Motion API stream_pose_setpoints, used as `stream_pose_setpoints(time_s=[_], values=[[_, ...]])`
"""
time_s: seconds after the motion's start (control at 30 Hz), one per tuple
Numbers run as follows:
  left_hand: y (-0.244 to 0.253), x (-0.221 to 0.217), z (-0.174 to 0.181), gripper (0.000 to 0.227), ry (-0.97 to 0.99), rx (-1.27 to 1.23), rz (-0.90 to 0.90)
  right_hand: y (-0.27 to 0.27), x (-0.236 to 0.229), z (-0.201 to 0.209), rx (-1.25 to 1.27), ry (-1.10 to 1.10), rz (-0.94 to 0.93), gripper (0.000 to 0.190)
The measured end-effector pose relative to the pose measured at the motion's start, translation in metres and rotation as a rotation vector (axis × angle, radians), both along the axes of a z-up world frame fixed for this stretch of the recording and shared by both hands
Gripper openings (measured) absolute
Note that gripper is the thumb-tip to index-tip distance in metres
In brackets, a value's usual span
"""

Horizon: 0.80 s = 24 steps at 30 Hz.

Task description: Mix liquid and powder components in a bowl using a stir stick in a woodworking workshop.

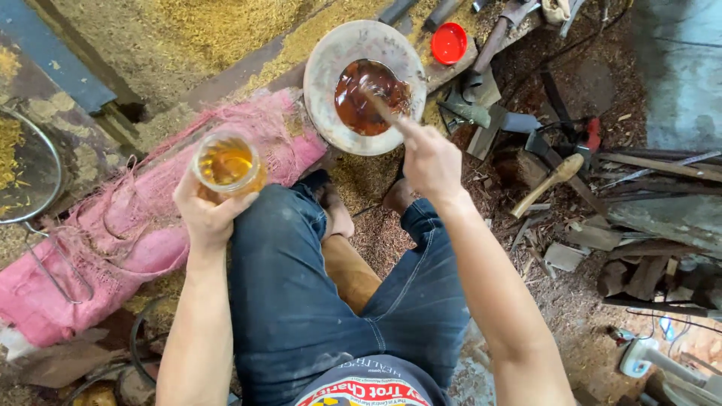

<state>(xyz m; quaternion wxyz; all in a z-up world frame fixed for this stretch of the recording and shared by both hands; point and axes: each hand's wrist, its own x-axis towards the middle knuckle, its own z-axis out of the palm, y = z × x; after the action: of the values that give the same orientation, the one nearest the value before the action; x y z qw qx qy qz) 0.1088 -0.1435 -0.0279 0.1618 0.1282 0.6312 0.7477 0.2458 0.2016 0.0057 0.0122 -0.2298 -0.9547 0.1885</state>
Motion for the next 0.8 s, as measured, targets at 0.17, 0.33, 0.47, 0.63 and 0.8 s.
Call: stream_pose_setpoints(time_s=[0.17, 0.33, 0.47, 0.63, 0.8], values=[[-0.025, -0.008, 0.012, 0.068, 0.073, -0.089, 0.104, 0.014, 0.0, 0.017, 0.094, -0.053, 0.077, 0.032], [-0.06, -0.004, -0.022, 0.069, 0.215, -0.211, 0.209, -0.014, -0.024, 0.011, 0.023, -0.028, 0.12, 0.028], [-0.074, 0.005, -0.024, 0.071, 0.315, -0.327, 0.273, -0.008, -0.023, 0.029, 0.051, -0.153, -0.016, 0.038], [-0.072, 0.015, -0.026, 0.079, 0.442, -0.423, 0.321, -0.027, -0.03, 0.013, 0.059, -0.095, 0.047, 0.031], [-0.084, 0.026, -0.033, 0.079, 0.37, -0.413, 0.325, -0.014, -0.026, 0.018, 0.046, -0.053, -0.082, 0.042]])
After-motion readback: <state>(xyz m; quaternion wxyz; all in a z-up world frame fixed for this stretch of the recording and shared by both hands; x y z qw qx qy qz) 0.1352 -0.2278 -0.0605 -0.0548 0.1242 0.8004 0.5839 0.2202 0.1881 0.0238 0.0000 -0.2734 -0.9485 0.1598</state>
